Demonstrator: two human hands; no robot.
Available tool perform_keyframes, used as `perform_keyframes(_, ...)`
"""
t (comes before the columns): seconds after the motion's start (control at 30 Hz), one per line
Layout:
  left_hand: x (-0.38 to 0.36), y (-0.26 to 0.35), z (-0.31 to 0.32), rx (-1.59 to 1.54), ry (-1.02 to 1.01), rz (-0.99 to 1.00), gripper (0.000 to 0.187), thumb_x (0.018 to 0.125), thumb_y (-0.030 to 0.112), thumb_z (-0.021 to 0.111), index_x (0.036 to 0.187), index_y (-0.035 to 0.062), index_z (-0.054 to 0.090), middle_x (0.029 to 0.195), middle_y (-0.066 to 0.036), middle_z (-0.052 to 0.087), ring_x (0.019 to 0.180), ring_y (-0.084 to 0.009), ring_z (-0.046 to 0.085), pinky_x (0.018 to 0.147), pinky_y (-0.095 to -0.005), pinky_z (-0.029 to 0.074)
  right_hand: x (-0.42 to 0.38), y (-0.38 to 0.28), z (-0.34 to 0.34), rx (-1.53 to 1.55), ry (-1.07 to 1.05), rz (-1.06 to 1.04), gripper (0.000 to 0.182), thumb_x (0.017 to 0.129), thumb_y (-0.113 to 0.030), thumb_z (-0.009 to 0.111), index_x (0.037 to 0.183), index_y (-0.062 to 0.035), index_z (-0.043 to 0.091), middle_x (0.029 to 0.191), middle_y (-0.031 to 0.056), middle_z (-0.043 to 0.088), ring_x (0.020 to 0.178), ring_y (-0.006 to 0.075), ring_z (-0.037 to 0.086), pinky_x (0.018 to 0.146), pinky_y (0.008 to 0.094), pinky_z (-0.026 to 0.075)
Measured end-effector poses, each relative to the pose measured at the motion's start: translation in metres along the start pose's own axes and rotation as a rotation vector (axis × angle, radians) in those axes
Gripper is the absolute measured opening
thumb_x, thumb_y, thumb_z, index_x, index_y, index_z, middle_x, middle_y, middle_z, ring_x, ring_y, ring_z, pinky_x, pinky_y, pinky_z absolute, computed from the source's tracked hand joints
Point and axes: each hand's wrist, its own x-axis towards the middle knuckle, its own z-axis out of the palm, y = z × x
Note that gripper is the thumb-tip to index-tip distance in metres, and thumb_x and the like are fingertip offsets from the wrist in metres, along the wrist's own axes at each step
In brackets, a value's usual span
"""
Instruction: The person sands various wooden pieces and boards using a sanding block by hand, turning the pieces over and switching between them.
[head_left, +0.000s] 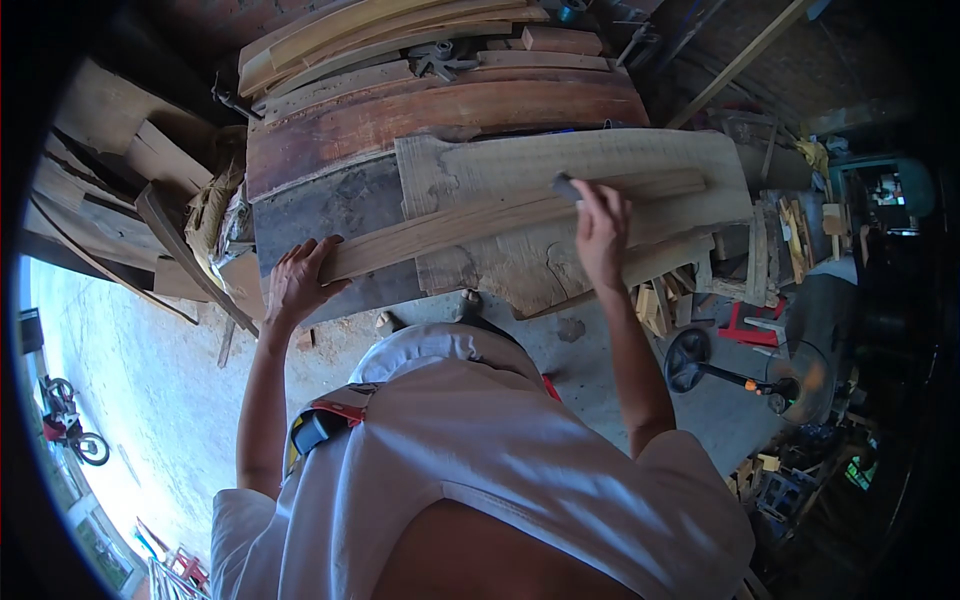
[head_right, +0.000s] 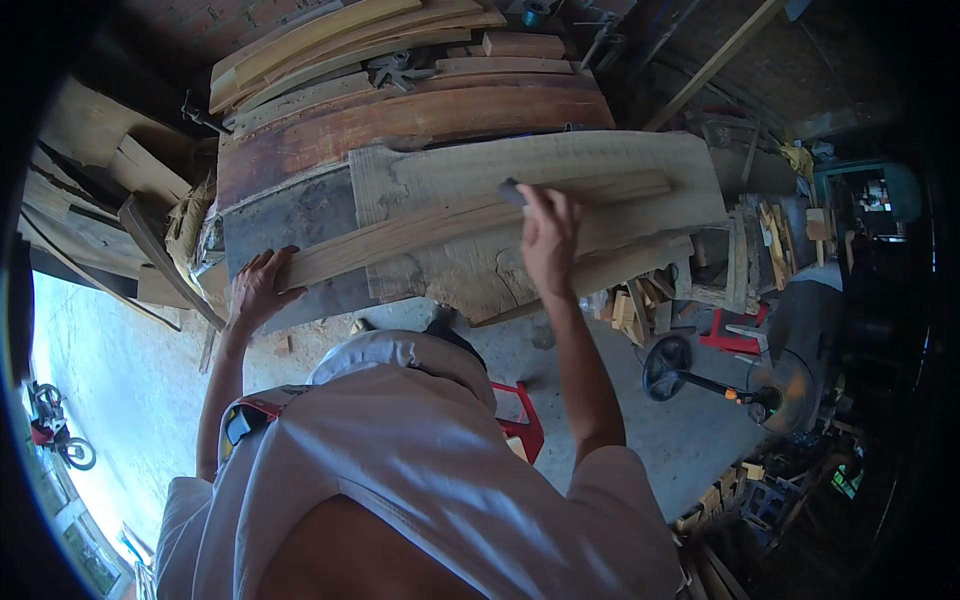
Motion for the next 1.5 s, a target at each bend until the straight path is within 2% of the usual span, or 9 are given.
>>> perform_keyframes(0.13,-0.002,0.0,0.004,0.033,0.017,0.019,0.064,0.068,0.031,0.084,0.124,0.0182,0.057,0.094,-0.007,0.062,0.093,-0.0289,0.063,0.082,-0.0426,0.051,-0.015,-0.053,0.018,0.159,-0.164,-0.245,0.042,0.082,0.003,0.064,0.121,-0.0157,0.067,0.107,0.0115,0.059,0.102,0.0331,0.055,0.093,0.0458,0.042)
perform_keyframes(0.37,0.0,0.004,0.001,0.022,0.017,-0.024,0.066,0.067,0.03,0.085,0.126,0.0204,0.057,0.094,-0.006,0.062,0.093,-0.0283,0.063,0.086,-0.0424,0.05,0.021,0.161,-0.035,-0.319,0.144,0.183,0.041,0.088,-0.003,0.061,0.125,-0.0185,0.063,0.104,0.0102,0.06,0.098,0.0328,0.056,0.09,0.0461,0.042)
perform_keyframes(0.63,0.004,0.007,0.0,-0.022,0.006,-0.066,0.066,0.065,0.027,0.086,0.124,0.0195,0.059,0.093,-0.006,0.063,0.091,-0.0287,0.064,0.084,-0.0422,0.05,0.015,0.029,-0.014,-0.036,-0.088,-0.214,0.045,0.084,0.0,0.063,0.125,-0.0182,0.063,0.108,0.0092,0.059,0.098,0.0332,0.054,0.088,0.0448,0.043)
perform_keyframes(0.87,0.0,0.004,0.004,-0.006,0.012,-0.094,0.065,0.066,0.031,0.085,0.124,0.0206,0.059,0.093,-0.006,0.063,0.09,-0.0284,0.064,0.084,-0.0428,0.049,0.052,0.239,-0.057,-0.513,0.08,0.41,0.031,0.093,-0.016,0.058,0.124,-0.0172,0.062,0.099,0.0146,0.06,0.097,0.0379,0.057,0.088,0.0496,0.044)
perform_keyframes(1.13,-0.001,0.002,0.004,0.01,0.013,-0.072,0.07,0.068,0.036,0.083,0.131,0.0229,0.055,0.094,-0.006,0.064,0.095,-0.0283,0.064,0.095,-0.0445,0.045,0.007,-0.007,0.004,0.067,-0.127,-0.125,0.037,0.09,-0.008,0.063,0.126,-0.0149,0.063,0.103,0.0123,0.055,0.099,0.0348,0.054,0.088,0.0469,0.043)
perform_keyframes(1.3,-0.031,-0.017,-0.002,0.08,0.287,-0.105,0.083,0.076,0.058,0.072,0.146,0.0238,0.043,0.135,-0.012,0.054,0.129,-0.0338,0.048,0.114,-0.0524,0.027,0.018,0.052,-0.019,0.062,-0.083,0.007,0.039,0.09,0.001,0.058,0.125,-0.014,0.063,0.109,0.014,0.057,0.103,0.0347,0.058,0.09,0.0454,0.045)
perform_keyframes(1.37,-0.051,-0.059,0.015,-0.118,0.281,-0.218,0.083,0.082,0.07,0.059,0.149,0.0235,0.04,0.145,-0.016,0.045,0.136,-0.0359,0.04,0.115,-0.0532,0.023,0.015,0.089,-0.025,-0.052,-0.02,0.105,0.038,0.091,0.002,0.056,0.125,-0.0137,0.062,0.11,0.015,0.056,0.103,0.0363,0.058,0.089,0.0456,0.045)
perform_keyframes(1.43,-0.066,-0.087,0.036,-1.14,0.346,-0.638,0.081,0.088,0.074,0.046,0.15,0.0218,0.038,0.145,-0.019,0.043,0.137,-0.0351,0.039,0.115,-0.0531,0.023,0.012,0.088,-0.022,-0.068,0.011,0.158,0.037,0.092,0.001,0.055,0.125,-0.0136,0.062,0.111,0.0157,0.056,0.104,0.0367,0.058,0.089,0.0462,0.045)
perform_keyframes(1.5,-0.063,-0.079,0.038,-1.421,0.296,-0.772,0.079,0.094,0.072,0.036,0.15,0.0165,0.037,0.144,-0.022,0.043,0.135,-0.0352,0.039,0.115,-0.0517,0.025,0.006,0.003,0.002,0.054,-0.051,0.116,0.039,0.09,0.003,0.056,0.125,-0.014,0.063,0.113,0.0146,0.056,0.104,0.0353,0.058,0.09,0.0444,0.046)
